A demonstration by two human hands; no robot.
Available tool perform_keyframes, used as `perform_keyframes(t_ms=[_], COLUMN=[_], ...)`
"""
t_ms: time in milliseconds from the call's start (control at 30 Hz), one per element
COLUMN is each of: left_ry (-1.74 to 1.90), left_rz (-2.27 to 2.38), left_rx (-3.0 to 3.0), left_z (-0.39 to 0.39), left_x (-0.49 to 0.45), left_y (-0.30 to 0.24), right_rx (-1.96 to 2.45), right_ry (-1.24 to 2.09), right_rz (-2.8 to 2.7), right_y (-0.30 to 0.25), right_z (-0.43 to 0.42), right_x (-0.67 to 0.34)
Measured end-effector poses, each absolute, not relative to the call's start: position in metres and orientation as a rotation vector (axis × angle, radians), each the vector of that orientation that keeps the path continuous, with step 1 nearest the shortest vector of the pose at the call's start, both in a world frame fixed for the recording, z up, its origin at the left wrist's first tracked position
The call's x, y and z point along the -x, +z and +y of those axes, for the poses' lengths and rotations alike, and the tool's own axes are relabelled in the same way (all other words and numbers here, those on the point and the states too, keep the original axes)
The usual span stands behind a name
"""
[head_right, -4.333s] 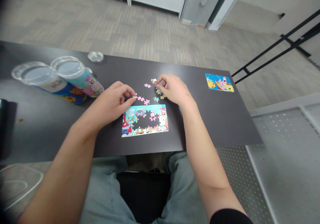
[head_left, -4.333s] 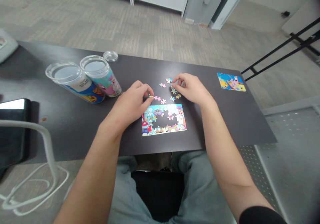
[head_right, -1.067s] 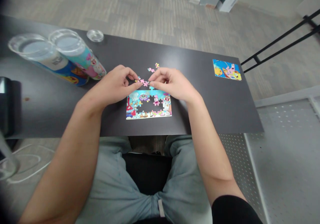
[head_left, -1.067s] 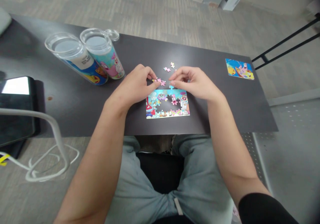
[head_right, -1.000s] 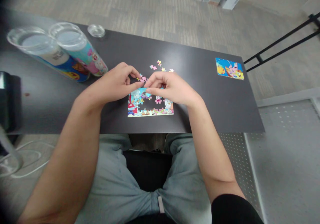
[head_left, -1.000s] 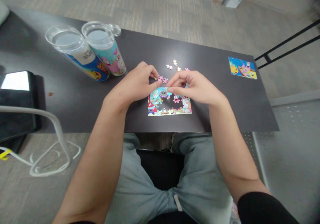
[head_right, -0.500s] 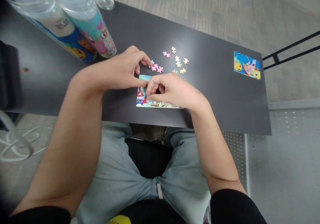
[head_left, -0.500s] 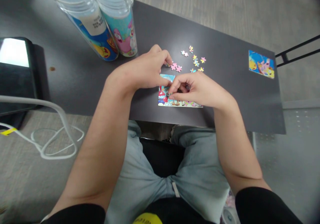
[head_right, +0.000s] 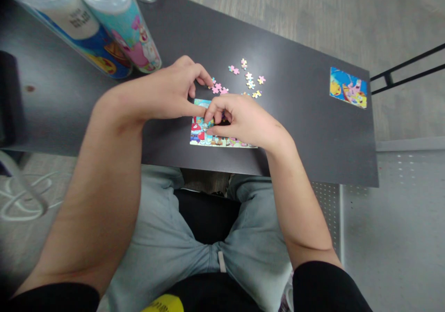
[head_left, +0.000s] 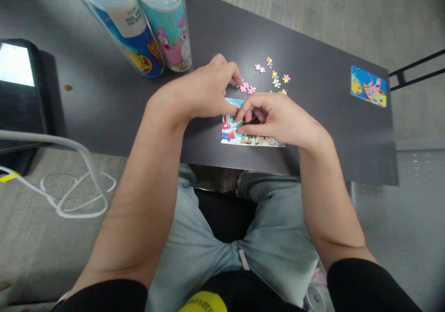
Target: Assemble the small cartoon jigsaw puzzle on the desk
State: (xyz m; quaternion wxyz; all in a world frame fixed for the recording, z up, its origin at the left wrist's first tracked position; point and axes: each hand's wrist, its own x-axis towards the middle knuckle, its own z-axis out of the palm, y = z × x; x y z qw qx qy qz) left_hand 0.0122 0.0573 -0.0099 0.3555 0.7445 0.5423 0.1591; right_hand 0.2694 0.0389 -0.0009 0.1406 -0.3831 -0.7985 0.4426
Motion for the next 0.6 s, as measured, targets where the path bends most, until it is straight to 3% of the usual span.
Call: perform_keyframes(t_ms=[433,600], left_ry=[0.406,0.391], left_rz=[1.368,1.375], left_rx=[-1.904,-1.871], left_z=[0.058,0.057], left_x=[-0.010,-0.010], left_y=[-0.009,-0.007], right_rx=[1.154,1.176], right_ry=[1.228,1.042], right_rz=[-2.292,-2.182], right_y=[0.007,0.014], right_z=[0.040,0.051], right_x=[-0.271,-0.288])
